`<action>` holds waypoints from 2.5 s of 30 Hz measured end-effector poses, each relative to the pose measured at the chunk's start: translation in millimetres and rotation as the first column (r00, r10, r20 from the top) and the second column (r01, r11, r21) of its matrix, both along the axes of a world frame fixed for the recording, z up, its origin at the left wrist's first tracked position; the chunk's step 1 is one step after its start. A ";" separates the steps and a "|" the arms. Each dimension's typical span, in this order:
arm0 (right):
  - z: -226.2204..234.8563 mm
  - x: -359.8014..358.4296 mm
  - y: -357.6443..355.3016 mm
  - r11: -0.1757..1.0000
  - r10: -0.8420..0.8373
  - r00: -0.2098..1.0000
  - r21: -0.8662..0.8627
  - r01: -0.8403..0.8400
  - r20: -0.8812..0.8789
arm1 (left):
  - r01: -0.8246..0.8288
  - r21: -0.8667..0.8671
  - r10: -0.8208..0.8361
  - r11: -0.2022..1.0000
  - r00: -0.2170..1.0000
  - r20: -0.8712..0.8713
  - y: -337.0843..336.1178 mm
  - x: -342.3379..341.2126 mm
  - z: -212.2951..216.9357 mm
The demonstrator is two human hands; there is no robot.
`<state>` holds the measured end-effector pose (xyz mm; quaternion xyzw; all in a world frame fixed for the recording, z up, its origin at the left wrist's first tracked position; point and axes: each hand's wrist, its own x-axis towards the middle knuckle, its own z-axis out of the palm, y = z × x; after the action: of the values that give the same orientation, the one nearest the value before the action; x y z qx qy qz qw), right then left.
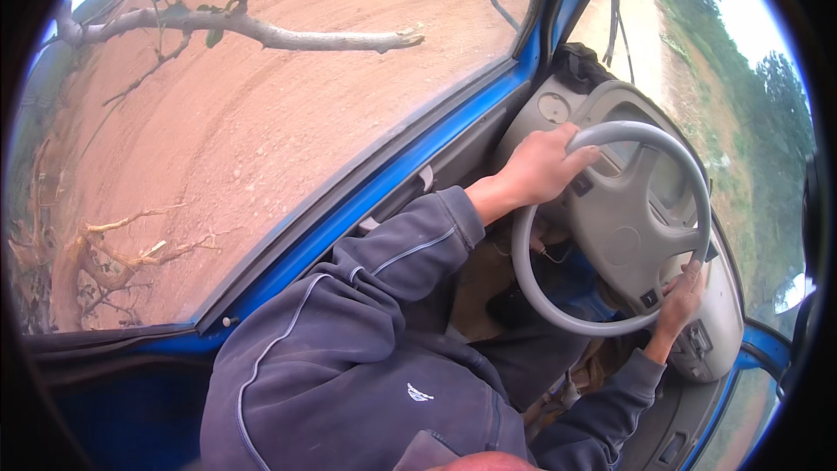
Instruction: The person drives a blue van along a narrow dirt road through an orchard. They steer the vehicle with both hands, navigating turns and uneven terrain while passing rows of trees.
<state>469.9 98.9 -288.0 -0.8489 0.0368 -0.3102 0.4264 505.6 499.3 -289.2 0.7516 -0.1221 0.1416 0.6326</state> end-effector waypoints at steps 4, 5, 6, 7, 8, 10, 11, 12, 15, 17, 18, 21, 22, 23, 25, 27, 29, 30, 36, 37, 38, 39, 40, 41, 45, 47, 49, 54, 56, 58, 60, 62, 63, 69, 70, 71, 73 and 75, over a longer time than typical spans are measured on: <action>-2.3 -3.8 1.1 0.998 0.029 0.999 0.046 -0.031 0.032 | 0.017 -0.005 -0.017 1.000 1.000 -0.027 -0.1 -0.5 0.7; -0.3 -4.4 2.2 0.999 0.033 0.999 0.042 -0.034 0.040 | 0.012 -0.008 -0.012 1.000 1.000 -0.028 -0.7 -0.2 0.3; 0.7 -5.2 1.9 0.999 0.020 0.999 0.033 -0.022 0.044 | 0.013 -0.003 -0.013 1.000 0.999 -0.030 -1.9 0.0 -0.5; 0.7 -4.7 3.2 1.000 0.012 0.999 0.025 -0.013 0.048 | 0.010 0.002 -0.010 1.000 0.999 -0.031 -1.0 -0.5 -0.6; 1.0 -4.4 3.8 1.000 0.002 0.999 0.017 -0.002 0.053 | 0.009 0.008 -0.009 1.000 0.999 -0.033 -0.7 -1.4 -0.4; 2.5 -3.5 2.7 1.000 0.026 0.999 0.011 -0.027 0.042 | 0.004 -0.016 -0.005 1.000 0.999 -0.052 -1.9 -6.4 -1.3; 4.2 -4.6 2.4 0.999 0.034 0.999 0.010 -0.034 0.036 | 0.006 -0.027 -0.008 1.000 0.998 -0.062 -2.5 -7.8 -2.1; 5.1 -4.3 2.6 0.999 0.037 0.999 0.002 -0.037 0.032 | -0.009 -0.024 0.008 1.000 0.999 -0.051 -2.3 -6.0 -6.3; 7.1 -0.8 3.8 0.999 0.040 0.999 -0.014 -0.040 0.009 | -0.039 -0.070 0.038 0.997 0.999 -0.005 -2.9 -9.0 -10.3; 7.6 -0.7 1.2 0.999 0.042 0.999 -0.009 -0.042 0.008 | -0.045 -0.068 0.043 0.997 0.999 -0.021 -5.9 -9.9 -9.0; 7.9 -3.1 0.7 0.997 0.068 0.998 0.022 -0.069 0.007 | -0.054 -0.053 0.051 0.997 0.997 -0.049 -7.7 -12.3 -8.9; 12.1 -4.4 -1.9 0.995 0.033 0.999 0.094 -0.030 -0.030 | -0.085 -0.032 0.083 0.996 0.996 -0.035 -15.6 -6.1 -11.2; 12.7 -4.4 -1.2 0.994 0.048 0.998 0.103 -0.045 -0.034 | -0.122 -0.046 0.123 0.991 0.992 0.011 -16.1 -1.7 -17.3; 11.8 -3.9 -1.6 0.992 0.053 0.998 0.116 -0.048 -0.038 | -0.105 -0.055 0.105 0.993 0.994 -0.004 -16.6 -2.4 -14.6; 10.1 1.6 3.4 0.987 0.078 0.996 0.143 -0.072 -0.035 | -0.126 -0.040 0.125 0.991 0.991 -0.044 -13.6 -4.1 -13.1; 12.6 3.3 9.7 0.978 0.112 0.993 0.178 -0.106 -0.025 | -0.118 -0.055 0.113 0.991 0.990 -0.086 -11.7 -5.4 -11.9; 17.6 -2.3 14.0 0.984 0.085 0.996 0.157 -0.085 0.008 | -0.106 -0.081 0.099 0.991 0.992 -0.080 -14.8 -6.0 -10.0; 19.5 -5.5 14.7 0.981 0.088 0.996 0.176 -0.088 0.006 | -0.094 -0.080 0.088 0.992 0.993 -0.083 -16.8 -5.1 -10.5; 9.1 -19.2 14.0 0.970 0.043 0.999 0.238 -0.041 -0.001 | -0.062 -0.061 0.057 0.996 0.995 -0.077 -18.5 6.2 -6.2; 7.9 -21.4 16.2 0.967 0.032 0.999 0.251 -0.033 0.006 | -0.057 -0.056 0.053 0.997 0.995 -0.080 -17.9 8.2 -1.7; 7.5 -24.9 19.0 0.968 0.005 1.000 0.251 -0.006 0.005 | -0.056 -0.045 0.053 0.997 0.996 -0.075 -19.6 11.7 2.5; 3.7 -29.0 17.3 0.962 -0.001 1.000 0.273 0.000 0.002 | -0.034 -0.031 0.031 0.999 0.996 -0.083 -21.7 15.9 4.5; -2.8 -31.7 18.0 0.953 -0.004 1.000 0.301 0.002 0.007 | -0.014 -0.011 0.013 1.000 0.996 -0.083 -21.2 20.1 9.0; -8.2 -36.0 19.4 0.944 -0.007 1.000 0.329 0.003 0.011 | 0.007 0.009 -0.006 1.000 0.996 -0.084 -22.1 23.6 14.5; -45.0 -54.5 40.9 0.889 -0.079 0.994 0.456 0.034 0.080 | 0.008 0.107 -0.005 0.994 1.000 -0.029 -28.2 31.6 41.1; -59.0 -67.4 50.1 0.879 -0.105 0.991 0.473 0.057 0.077 | 0.034 0.184 -0.034 0.982 0.999 -0.005 -33.7 39.4 53.0; -67.7 -77.3 61.0 0.857 -0.117 0.988 0.513 0.050 0.099 | 0.072 0.252 -0.074 0.965 0.997 -0.001 -34.9 49.1 62.9; -73.7 -78.1 68.8 0.835 -0.147 0.982 0.547 0.058 0.121 | 0.107 0.240 -0.104 0.965 0.994 -0.022 -34.9 49.9 65.1; -69.6 -75.9 62.8 0.859 -0.137 0.984 0.508 0.061 0.114 | 0.104 0.213 -0.101 0.972 0.995 -0.025 -32.7 47.6 60.1; -63.8 -74.0 58.0 0.868 -0.119 0.987 0.494 0.049 0.112 | 0.091 0.182 -0.088 0.979 0.996 -0.025 -31.5 45.3 56.2; -55.0 -72.2 52.6 0.864 -0.091 0.989 0.504 0.021 0.116 | 0.074 0.163 -0.073 0.984 0.997 -0.012 -29.8 42.9 50.6; -46.2 -68.0 46.4 0.885 -0.076 0.993 0.465 0.024 0.093 | 0.048 0.139 -0.047 0.989 0.999 -0.013 -30.6 36.7 46.4; -42.6 -65.9 43.8 0.895 -0.067 0.994 0.446 0.024 0.081 | 0.033 0.128 -0.032 0.991 0.999 -0.014 -29.7 33.1 44.1; -14.6 -45.3 32.2 0.925 0.012 0.998 0.380 -0.031 0.054 | -0.051 0.040 0.053 0.998 0.998 -0.039 -19.6 19.2 20.7; -10.6 -41.2 29.1 0.926 0.032 0.998 0.375 -0.051 0.056 | -0.053 0.001 0.053 0.999 0.998 -0.040 -19.3 15.8 15.5; -8.4 -41.7 25.5 0.926 0.044 0.998 0.372 -0.058 0.048 | -0.048 -0.036 0.046 0.998 0.998 -0.051 -21.3 11.5 8.6; -4.1 -43.2 20.1 0.939 0.034 0.999 0.341 -0.038 0.018 | -0.075 -0.067 0.070 0.995 0.995 -0.076 -28.8 8.8 2.0; -0.9 -42.6 17.6 0.949 0.001 1.000 0.316 0.001 -0.004 | -0.131 -0.026 0.127 0.991 0.986 -0.109 -37.5 1.4 8.5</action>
<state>427.3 116.5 -288.9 -0.7702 0.0868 -0.2987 0.5568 506.9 461.9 -280.7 0.7538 -0.0368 0.1438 0.6401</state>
